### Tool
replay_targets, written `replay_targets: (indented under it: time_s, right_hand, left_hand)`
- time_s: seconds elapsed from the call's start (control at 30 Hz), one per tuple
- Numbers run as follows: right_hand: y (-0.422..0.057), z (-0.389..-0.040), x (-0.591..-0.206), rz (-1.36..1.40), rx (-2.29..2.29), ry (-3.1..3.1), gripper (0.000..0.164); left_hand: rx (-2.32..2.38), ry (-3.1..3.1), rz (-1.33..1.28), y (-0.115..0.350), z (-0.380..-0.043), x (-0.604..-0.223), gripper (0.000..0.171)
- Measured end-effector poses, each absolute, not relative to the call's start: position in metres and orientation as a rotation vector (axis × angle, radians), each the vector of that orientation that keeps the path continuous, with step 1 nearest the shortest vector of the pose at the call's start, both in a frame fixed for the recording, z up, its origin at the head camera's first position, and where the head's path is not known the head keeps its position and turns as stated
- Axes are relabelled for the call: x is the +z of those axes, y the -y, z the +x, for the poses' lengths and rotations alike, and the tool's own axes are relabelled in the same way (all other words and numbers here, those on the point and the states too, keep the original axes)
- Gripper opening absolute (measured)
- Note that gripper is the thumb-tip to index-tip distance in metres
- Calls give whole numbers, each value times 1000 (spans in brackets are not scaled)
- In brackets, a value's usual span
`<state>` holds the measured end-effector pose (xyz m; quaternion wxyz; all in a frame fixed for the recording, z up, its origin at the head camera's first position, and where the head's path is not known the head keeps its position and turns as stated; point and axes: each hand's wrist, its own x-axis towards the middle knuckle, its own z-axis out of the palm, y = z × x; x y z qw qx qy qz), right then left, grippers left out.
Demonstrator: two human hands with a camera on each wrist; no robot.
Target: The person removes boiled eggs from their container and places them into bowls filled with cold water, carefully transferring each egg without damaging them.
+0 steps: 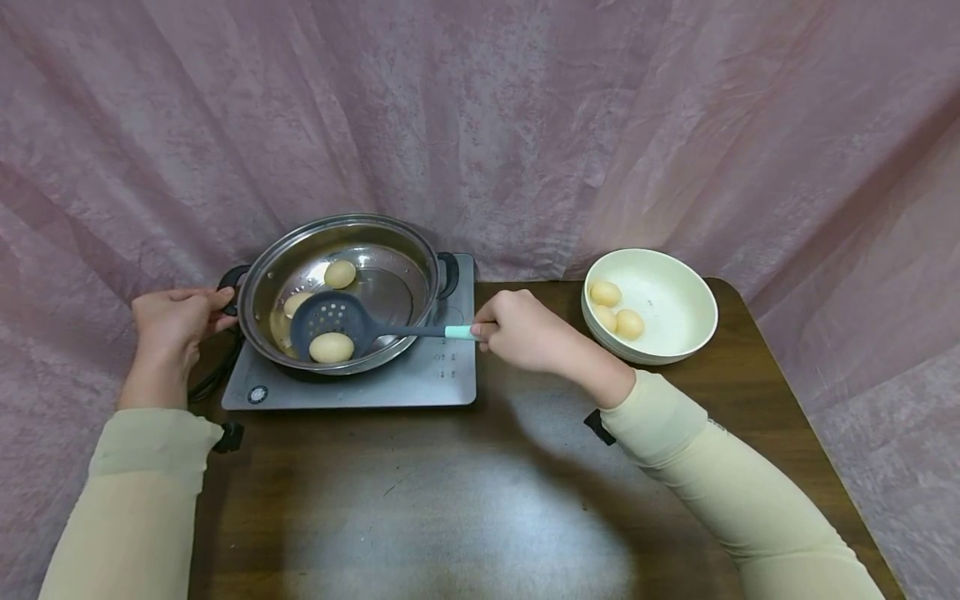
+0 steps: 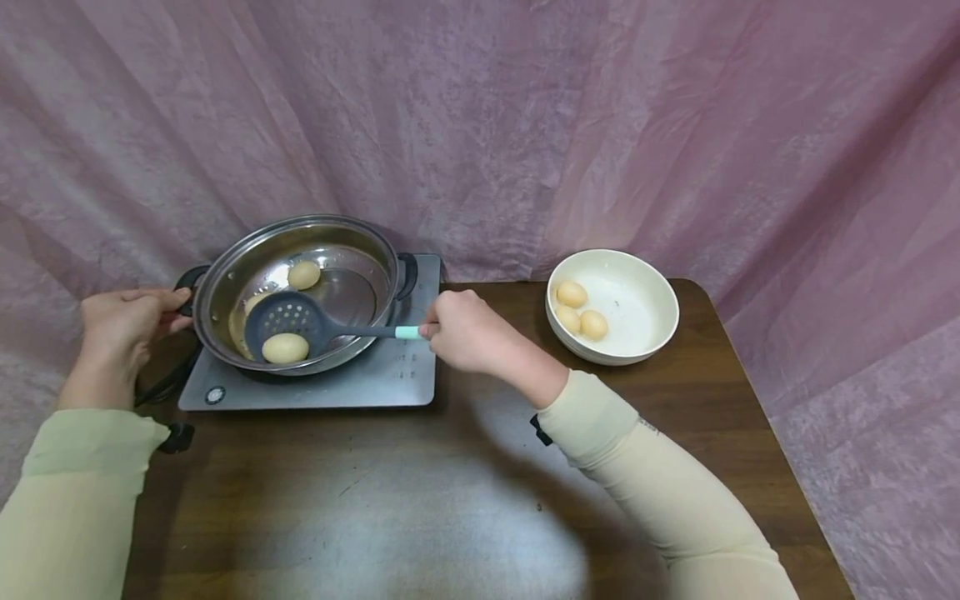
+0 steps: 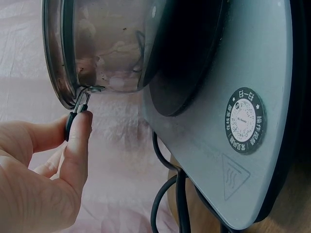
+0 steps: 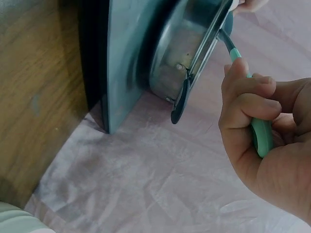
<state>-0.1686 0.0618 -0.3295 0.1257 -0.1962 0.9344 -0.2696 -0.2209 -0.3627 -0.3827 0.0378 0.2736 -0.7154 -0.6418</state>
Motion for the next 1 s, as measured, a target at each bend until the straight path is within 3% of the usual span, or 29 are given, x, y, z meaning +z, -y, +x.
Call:
replay_targets:
  time_s: [0.5, 1.0]
  right_hand:
    - [-77, -179, -323, -354, -885, -2712, 20]
    - [-86, -179, -322, -313, -898, -2719, 21]
  left_hand:
    - [-1968, 2196, 846, 365, -222, -385, 11]
    - [-1945, 2214, 860, 364, -221, -384, 12]
